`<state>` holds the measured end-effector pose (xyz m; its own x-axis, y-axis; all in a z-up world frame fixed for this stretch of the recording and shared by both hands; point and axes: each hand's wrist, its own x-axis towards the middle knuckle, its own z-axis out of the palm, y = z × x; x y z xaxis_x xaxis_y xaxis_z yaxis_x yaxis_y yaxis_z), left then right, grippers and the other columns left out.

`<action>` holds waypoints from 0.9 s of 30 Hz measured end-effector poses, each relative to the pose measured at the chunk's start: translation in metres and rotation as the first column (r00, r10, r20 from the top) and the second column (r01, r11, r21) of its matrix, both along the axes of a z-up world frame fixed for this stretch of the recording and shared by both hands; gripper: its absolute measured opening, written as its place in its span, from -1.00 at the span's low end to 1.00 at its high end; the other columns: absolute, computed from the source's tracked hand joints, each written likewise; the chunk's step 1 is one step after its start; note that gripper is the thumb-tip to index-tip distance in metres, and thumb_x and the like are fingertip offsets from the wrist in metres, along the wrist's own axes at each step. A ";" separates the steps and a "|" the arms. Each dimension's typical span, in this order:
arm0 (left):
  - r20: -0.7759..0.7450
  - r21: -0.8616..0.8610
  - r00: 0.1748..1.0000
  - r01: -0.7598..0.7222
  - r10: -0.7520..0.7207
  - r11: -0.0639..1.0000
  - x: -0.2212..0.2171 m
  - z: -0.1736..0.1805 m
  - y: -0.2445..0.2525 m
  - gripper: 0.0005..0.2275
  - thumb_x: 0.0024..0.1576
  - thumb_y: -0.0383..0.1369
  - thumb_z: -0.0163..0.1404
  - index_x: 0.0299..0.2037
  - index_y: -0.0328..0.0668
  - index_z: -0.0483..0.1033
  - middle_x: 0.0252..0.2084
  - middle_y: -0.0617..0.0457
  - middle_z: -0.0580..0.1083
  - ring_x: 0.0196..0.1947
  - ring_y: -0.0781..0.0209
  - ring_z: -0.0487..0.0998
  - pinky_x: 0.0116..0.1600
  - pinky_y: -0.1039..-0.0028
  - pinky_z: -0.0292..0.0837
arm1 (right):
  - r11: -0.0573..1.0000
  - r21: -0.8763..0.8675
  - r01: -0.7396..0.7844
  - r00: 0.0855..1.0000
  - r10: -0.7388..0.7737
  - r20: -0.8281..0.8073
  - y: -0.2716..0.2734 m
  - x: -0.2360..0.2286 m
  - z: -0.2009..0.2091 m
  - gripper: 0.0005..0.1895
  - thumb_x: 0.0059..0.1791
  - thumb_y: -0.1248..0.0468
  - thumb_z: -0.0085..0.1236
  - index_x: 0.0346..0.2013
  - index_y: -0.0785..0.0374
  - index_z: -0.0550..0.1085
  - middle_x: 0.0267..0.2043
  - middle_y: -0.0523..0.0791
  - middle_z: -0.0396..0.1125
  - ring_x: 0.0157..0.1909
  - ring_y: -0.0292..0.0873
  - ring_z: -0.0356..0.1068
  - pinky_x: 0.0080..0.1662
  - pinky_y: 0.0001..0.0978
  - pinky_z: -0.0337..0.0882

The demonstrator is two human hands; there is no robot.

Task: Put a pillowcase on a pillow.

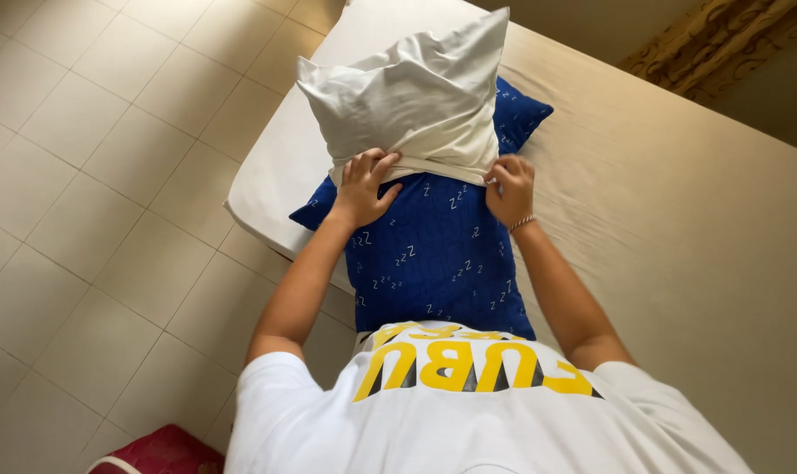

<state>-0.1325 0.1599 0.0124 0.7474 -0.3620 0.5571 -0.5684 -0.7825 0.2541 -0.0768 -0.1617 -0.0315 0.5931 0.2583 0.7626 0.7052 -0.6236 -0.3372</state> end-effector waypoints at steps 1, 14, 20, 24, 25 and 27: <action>-0.006 0.000 1.000 -0.004 0.004 1.000 -0.001 -0.008 -0.004 -0.48 0.09 -0.20 0.16 0.26 -0.04 0.33 0.11 -0.09 0.29 0.13 -0.15 0.36 0.23 0.11 0.24 | 1.000 0.000 -0.004 1.000 0.004 -0.006 0.009 0.016 0.004 -0.83 -0.23 0.52 0.10 -0.47 0.19 0.43 -0.21 -0.07 0.38 -0.03 0.06 0.37 0.02 -0.03 0.31; -0.229 0.047 0.963 -0.136 0.143 0.990 -0.039 -0.030 -0.139 -0.77 0.09 -0.43 0.03 -0.04 -0.09 0.44 -0.28 -0.13 0.53 -0.30 -0.15 0.59 -0.21 0.11 0.50 | 0.793 -0.603 -0.087 0.995 0.034 -0.098 0.185 0.134 0.070 -0.04 -0.10 -0.54 0.10 0.10 0.29 0.46 -0.03 0.07 0.44 0.14 0.15 0.38 0.22 0.14 0.21; -0.392 0.000 0.886 -0.268 0.246 0.963 -0.109 -0.011 -0.107 -0.80 0.06 -0.32 0.11 -0.18 -0.19 0.44 -0.33 -0.20 0.56 -0.32 -0.21 0.62 -0.23 0.08 0.53 | 0.851 -0.524 0.037 0.988 -0.111 -0.109 0.120 0.195 0.076 -0.45 0.04 -0.31 0.07 -0.30 0.09 0.62 -0.48 0.00 0.46 -0.42 0.08 0.49 -0.37 0.04 0.44; -0.157 -0.017 0.979 -0.132 0.127 0.991 -0.165 0.010 -0.066 -0.82 -0.03 -0.39 0.11 -0.26 -0.20 0.47 -0.41 -0.15 0.51 -0.39 -0.15 0.58 -0.20 0.13 0.51 | 0.946 -0.310 0.093 0.994 -0.071 0.081 0.068 0.228 0.129 -0.52 0.14 -0.17 0.19 -0.39 0.13 0.63 -0.53 -0.01 0.44 -0.47 0.09 0.48 -0.35 -0.05 0.43; -0.164 -0.016 0.979 -0.124 0.120 0.992 -0.163 0.010 -0.063 -0.82 -0.03 -0.39 0.11 -0.26 -0.20 0.47 -0.41 -0.15 0.51 -0.39 -0.15 0.58 -0.20 0.13 0.51 | 0.946 -0.310 0.098 0.994 -0.079 0.074 0.071 0.227 0.127 -0.52 0.14 -0.17 0.19 -0.39 0.13 0.63 -0.53 -0.01 0.44 -0.47 0.09 0.48 -0.35 -0.05 0.43; -0.256 0.009 0.960 -0.115 0.114 0.993 -0.170 0.004 -0.067 -0.86 0.01 -0.42 0.11 -0.25 -0.19 0.48 -0.38 -0.11 0.48 -0.34 -0.13 0.56 -0.16 0.16 0.49 | 0.976 -0.201 0.078 0.975 -0.032 0.221 0.077 0.217 0.118 -0.61 0.11 -0.07 0.20 -0.34 0.16 0.66 -0.47 0.02 0.47 -0.42 0.13 0.48 -0.37 -0.06 0.42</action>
